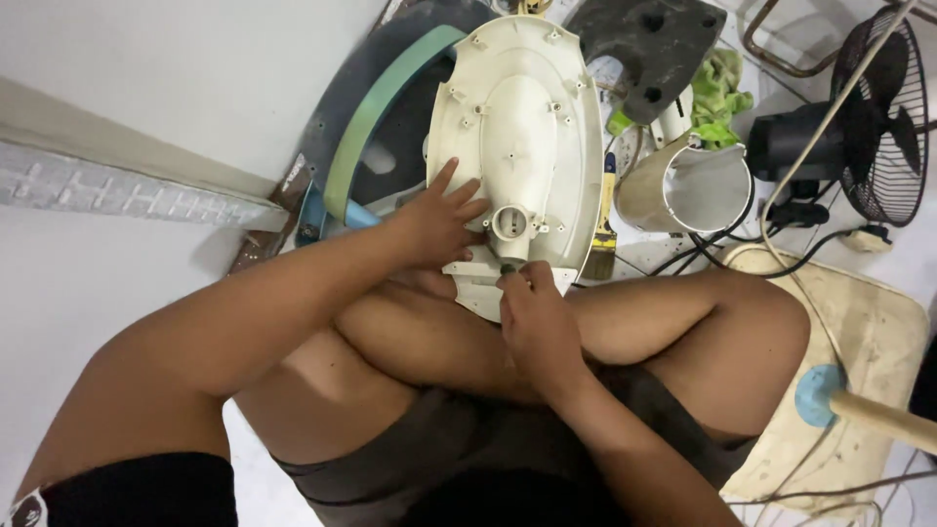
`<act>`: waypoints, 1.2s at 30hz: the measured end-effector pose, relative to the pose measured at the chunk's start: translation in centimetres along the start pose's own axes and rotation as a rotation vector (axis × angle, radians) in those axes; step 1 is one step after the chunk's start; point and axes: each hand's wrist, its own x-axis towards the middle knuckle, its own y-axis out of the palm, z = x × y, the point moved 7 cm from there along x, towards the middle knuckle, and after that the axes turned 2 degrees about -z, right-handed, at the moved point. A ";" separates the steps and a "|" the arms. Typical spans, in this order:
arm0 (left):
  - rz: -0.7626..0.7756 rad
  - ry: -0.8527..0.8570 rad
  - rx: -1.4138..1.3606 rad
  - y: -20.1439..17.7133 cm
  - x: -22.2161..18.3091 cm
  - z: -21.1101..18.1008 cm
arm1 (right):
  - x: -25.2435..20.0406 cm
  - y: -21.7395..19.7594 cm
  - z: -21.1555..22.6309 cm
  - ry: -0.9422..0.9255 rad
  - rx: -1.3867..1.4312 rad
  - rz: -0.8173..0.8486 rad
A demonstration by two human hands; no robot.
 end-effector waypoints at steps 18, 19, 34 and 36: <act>-0.298 -0.046 -0.084 2.6 0.6 0.2 | 4.6 2.1 -1.6 0.134 0.108 0.040; -0.298 -0.047 -0.085 2.4 0.6 0.2 | 4.7 2.0 -1.8 0.133 0.107 0.041; -0.263 -0.050 -0.025 3.9 1.4 0.0 | 5.3 2.6 0.3 0.106 0.064 0.079; -0.226 -0.042 -0.057 3.5 1.4 0.1 | 5.3 2.7 -0.5 0.128 0.163 0.075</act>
